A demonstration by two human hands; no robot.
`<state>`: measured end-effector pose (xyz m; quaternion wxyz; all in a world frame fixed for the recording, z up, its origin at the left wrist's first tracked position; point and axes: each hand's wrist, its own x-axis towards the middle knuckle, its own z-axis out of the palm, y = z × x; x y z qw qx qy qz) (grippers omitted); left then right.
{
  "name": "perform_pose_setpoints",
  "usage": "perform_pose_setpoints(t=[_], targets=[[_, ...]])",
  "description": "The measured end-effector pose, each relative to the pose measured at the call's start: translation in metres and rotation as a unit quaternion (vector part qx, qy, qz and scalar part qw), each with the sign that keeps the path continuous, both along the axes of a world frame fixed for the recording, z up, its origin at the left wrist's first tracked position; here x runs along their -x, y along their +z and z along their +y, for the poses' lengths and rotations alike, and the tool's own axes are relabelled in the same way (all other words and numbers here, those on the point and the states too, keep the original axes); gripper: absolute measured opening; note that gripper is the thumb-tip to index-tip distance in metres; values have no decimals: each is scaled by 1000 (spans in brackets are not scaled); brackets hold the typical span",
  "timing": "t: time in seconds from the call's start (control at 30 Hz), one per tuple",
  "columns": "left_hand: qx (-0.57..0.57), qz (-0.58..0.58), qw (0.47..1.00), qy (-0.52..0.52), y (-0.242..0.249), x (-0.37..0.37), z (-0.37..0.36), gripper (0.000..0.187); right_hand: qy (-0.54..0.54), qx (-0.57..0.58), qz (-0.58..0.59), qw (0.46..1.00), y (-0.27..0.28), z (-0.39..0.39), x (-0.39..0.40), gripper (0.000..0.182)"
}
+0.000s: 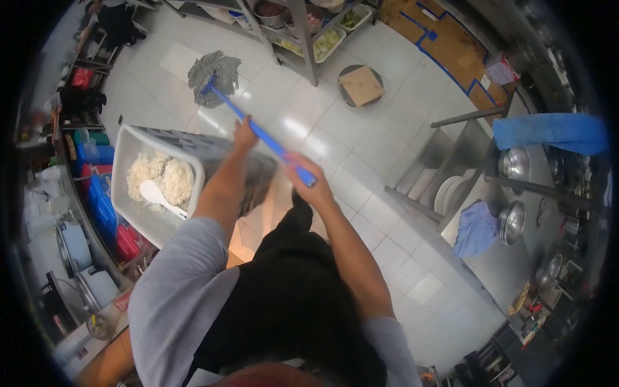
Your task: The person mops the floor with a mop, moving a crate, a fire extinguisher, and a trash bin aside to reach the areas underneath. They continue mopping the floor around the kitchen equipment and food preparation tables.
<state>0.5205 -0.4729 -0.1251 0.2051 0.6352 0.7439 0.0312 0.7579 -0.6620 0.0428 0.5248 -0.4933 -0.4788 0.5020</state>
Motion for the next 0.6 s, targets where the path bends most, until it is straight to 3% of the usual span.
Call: perform_pose_setpoints(t=[0.03,0.1,0.17,0.2,0.27,0.37,0.4,0.47,0.53,0.6], targets=[[4,-1,1000,-5,-1,-4,-18,60,6,7,-17,1000,6,-22,-15,9],[-4,6,996,-93,-65,-4,-50,62,10,29,-41,999,24,-73,-47,9],[4,-14,992,-121,-45,-31,-84,64,3,47,-63,997,51,-129,-82,8],[17,-38,993,-107,-8,-64,-113,65,-1,49,-80,996,68,-156,-103,8],[-50,-86,979,-177,5,-113,-158,61,-42,41,-84,995,101,-212,-148,7],[-57,-144,963,-218,26,-209,-243,56,-83,54,-126,987,180,-295,-219,4],[-47,-152,960,-232,42,-239,-275,54,-85,34,-159,983,209,-321,-243,5],[30,-180,923,-340,134,-286,-330,66,-130,-14,-173,976,265,-370,-278,16],[77,-238,901,-354,218,-314,-385,75,-127,-75,-212,966,330,-404,-301,29],[89,-396,815,-414,236,-324,-417,79,-134,-109,-248,953,383,-437,-319,42]])
